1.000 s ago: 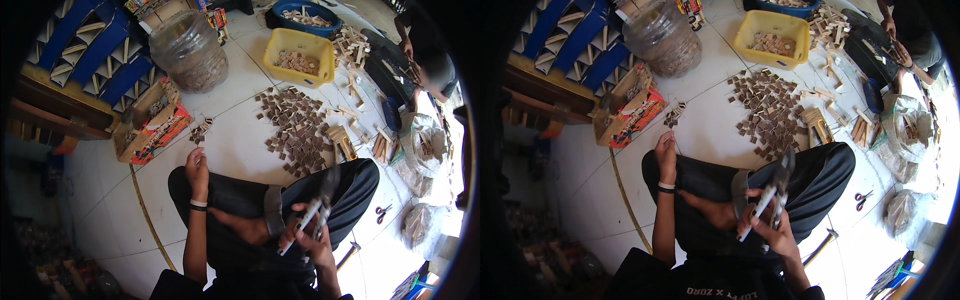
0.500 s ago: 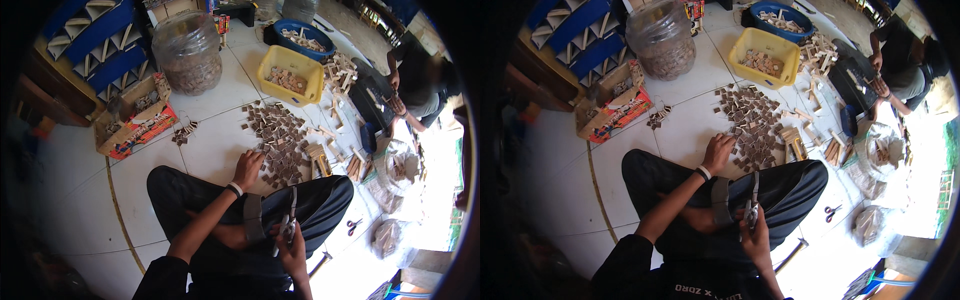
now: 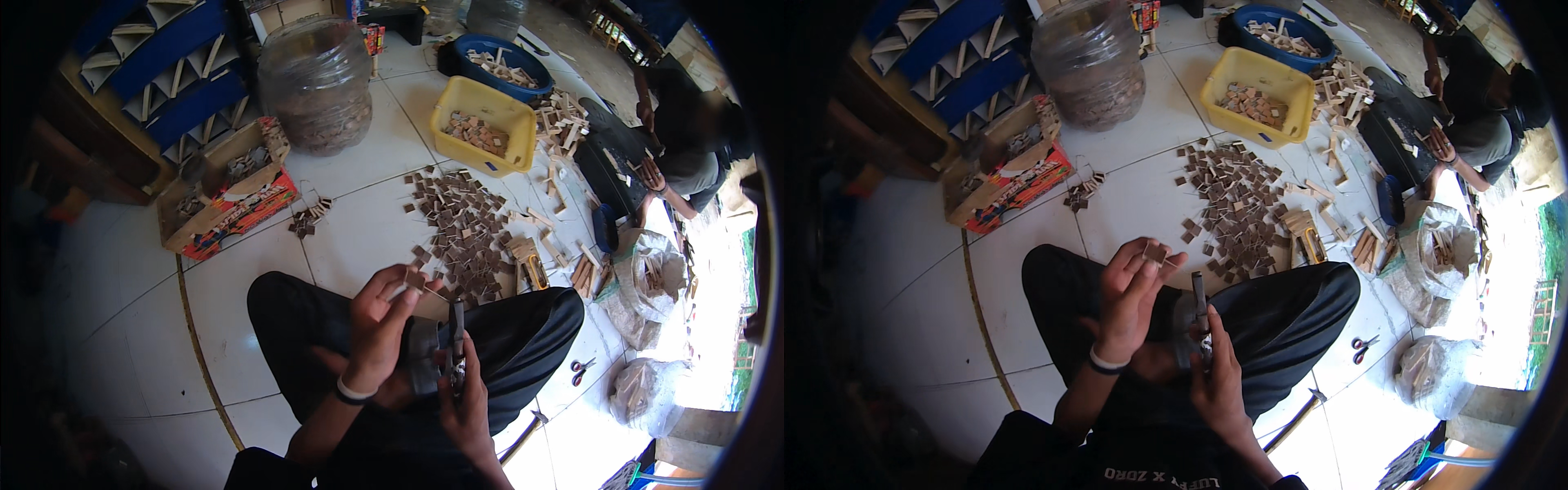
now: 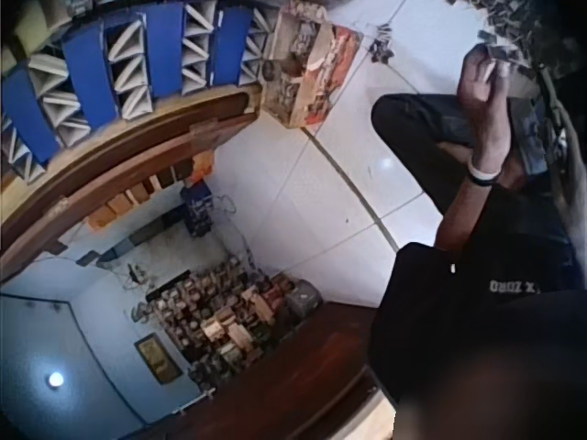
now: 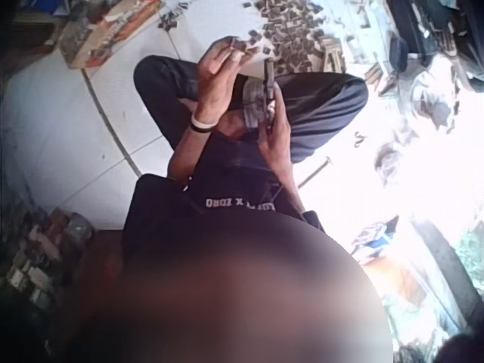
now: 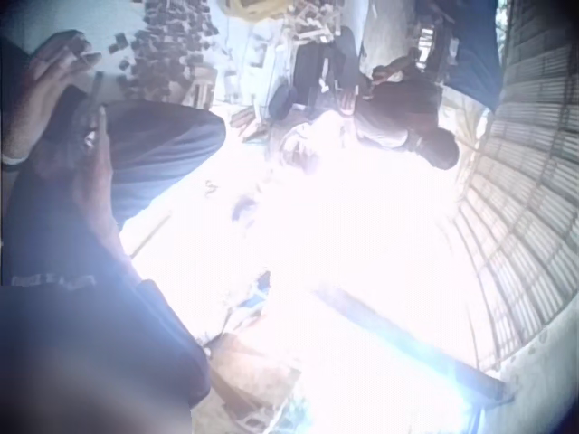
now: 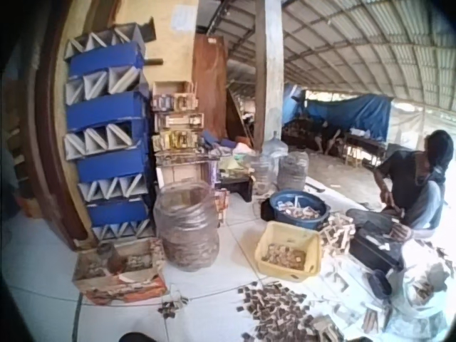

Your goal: The person sits on the floor and uses a knife to shave and shape small rectangular wooden blocks. They hold each block in one hand and carefully pare away material with the knife in the other, placing the finished pieces into a pile on the floor.

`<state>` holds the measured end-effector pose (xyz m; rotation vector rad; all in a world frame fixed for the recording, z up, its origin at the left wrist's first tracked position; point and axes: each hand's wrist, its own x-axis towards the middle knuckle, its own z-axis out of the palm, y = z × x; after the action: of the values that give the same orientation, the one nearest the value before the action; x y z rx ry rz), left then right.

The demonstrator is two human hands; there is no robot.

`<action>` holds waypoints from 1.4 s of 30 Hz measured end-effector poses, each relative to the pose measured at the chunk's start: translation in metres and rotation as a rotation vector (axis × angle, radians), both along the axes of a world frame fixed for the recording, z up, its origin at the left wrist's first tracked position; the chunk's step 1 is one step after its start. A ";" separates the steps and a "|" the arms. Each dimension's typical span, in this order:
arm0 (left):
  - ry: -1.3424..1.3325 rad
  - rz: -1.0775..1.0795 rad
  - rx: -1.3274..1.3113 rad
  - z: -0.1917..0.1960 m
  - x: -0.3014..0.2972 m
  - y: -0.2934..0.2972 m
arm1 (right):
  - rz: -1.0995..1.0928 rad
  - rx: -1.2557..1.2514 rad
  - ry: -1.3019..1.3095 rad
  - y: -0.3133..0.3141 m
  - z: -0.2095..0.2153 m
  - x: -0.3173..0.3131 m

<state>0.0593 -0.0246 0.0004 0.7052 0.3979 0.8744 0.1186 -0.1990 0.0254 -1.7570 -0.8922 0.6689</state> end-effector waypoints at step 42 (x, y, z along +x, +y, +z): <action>0.017 0.231 0.493 0.009 -0.029 -0.034 | 0.172 -0.019 0.149 -0.015 0.038 -0.017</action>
<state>0.0300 -0.0584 0.0091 1.1359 0.2824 1.2040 0.1016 -0.2136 0.0638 -1.6356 -0.9430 0.9106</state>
